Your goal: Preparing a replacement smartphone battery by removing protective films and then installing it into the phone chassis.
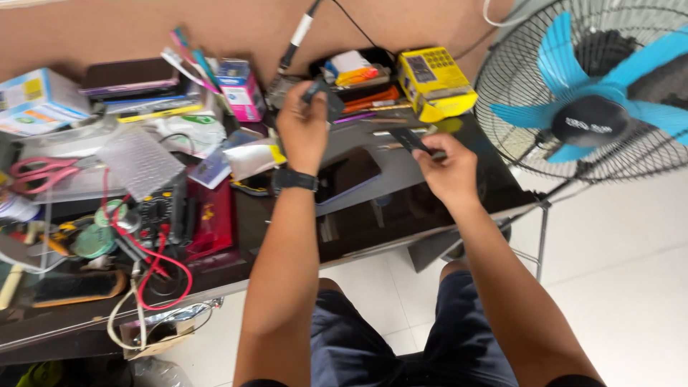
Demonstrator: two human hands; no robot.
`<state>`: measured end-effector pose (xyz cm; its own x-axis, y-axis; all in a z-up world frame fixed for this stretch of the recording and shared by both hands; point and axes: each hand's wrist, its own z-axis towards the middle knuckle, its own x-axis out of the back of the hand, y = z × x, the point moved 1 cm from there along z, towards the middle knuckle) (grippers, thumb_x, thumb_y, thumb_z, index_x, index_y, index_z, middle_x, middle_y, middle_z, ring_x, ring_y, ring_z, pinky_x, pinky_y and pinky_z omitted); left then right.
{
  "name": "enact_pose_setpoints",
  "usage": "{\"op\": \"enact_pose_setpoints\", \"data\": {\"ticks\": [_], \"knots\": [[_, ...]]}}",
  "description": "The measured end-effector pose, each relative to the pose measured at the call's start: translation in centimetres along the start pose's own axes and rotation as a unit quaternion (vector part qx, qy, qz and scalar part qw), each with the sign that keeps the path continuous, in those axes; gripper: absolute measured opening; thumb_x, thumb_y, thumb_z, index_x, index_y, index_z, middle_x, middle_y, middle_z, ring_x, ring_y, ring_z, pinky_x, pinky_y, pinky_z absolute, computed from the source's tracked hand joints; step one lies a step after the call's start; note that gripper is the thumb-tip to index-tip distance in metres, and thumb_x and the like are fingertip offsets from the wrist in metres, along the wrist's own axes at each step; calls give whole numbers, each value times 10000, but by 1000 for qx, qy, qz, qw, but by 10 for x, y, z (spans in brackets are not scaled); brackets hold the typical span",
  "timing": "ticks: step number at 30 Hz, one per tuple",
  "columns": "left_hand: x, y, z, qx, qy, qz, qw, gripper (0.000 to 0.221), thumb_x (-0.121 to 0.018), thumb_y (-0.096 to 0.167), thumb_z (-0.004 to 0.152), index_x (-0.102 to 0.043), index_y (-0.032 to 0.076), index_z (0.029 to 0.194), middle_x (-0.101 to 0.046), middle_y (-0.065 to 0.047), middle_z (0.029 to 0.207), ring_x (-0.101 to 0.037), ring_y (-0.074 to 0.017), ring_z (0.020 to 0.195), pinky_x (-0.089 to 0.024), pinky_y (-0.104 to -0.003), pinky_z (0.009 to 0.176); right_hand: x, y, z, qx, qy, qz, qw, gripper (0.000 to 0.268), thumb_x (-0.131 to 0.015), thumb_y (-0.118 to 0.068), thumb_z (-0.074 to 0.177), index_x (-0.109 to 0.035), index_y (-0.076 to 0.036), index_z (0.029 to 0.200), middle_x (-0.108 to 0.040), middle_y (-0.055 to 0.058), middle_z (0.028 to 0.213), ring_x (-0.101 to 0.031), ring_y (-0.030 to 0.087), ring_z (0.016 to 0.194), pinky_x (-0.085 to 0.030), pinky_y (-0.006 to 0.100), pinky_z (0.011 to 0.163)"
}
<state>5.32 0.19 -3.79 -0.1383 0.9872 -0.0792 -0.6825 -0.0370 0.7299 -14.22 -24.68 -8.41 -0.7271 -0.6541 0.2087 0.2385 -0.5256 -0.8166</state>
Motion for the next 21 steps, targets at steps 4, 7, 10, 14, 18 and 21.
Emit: {"op": "enact_pose_setpoints", "data": {"ticks": [4,7,10,14,18,21], "knots": [[-1,-11,0,137,-10,-69,988,198,-808,75,1008,-816,128,1199,-790,-71,992,-799,-145,717,-743,-275,621,5,-2,-1,8,-3,-11,1000,222,-980,-19,950,-874,-62,1140,-846,169,985,-851,270,824,-680,349,593],[-1,-4,-4,244,-33,-129,961,200,-805,56,1001,-777,92,1196,-754,-74,1019,-807,-164,807,-835,-340,685,7,-4,1,-4,3,18,1000,213,-954,0,941,-881,-60,1132,-854,154,990,-842,211,847,-698,343,637],[-4,-1,-8,292,-65,-138,944,241,-784,51,1021,-753,84,1259,-702,-52,1029,-784,-144,829,-846,-345,722,3,0,2,3,1,16,1000,218,-941,9,923,-881,-67,1118,-856,125,986,-833,181,864,-700,306,636],[-21,11,-24,282,-112,-133,944,393,-740,31,1065,-718,86,1454,-652,-80,1165,-747,-148,935,-835,-337,795,0,11,6,-16,24,36,999,247,-933,-17,919,-880,-55,1157,-857,167,1014,-825,201,896,-717,325,682],[-29,26,-39,249,-139,-99,953,360,-750,18,1049,-757,110,1397,-676,-77,1120,-756,-165,946,-835,-363,780,2,-2,8,-38,36,7,999,214,-929,-54,894,-907,-125,1094,-874,98,959,-841,193,857,-715,322,640],[-29,8,-42,229,-125,-76,962,336,-784,-22,978,-725,108,1282,-672,-88,1088,-815,-208,923,-842,-371,782,4,-1,5,-51,43,14,998,198,-914,-45,906,-906,-128,1086,-873,87,938,-831,164,834,-708,320,619]]}}
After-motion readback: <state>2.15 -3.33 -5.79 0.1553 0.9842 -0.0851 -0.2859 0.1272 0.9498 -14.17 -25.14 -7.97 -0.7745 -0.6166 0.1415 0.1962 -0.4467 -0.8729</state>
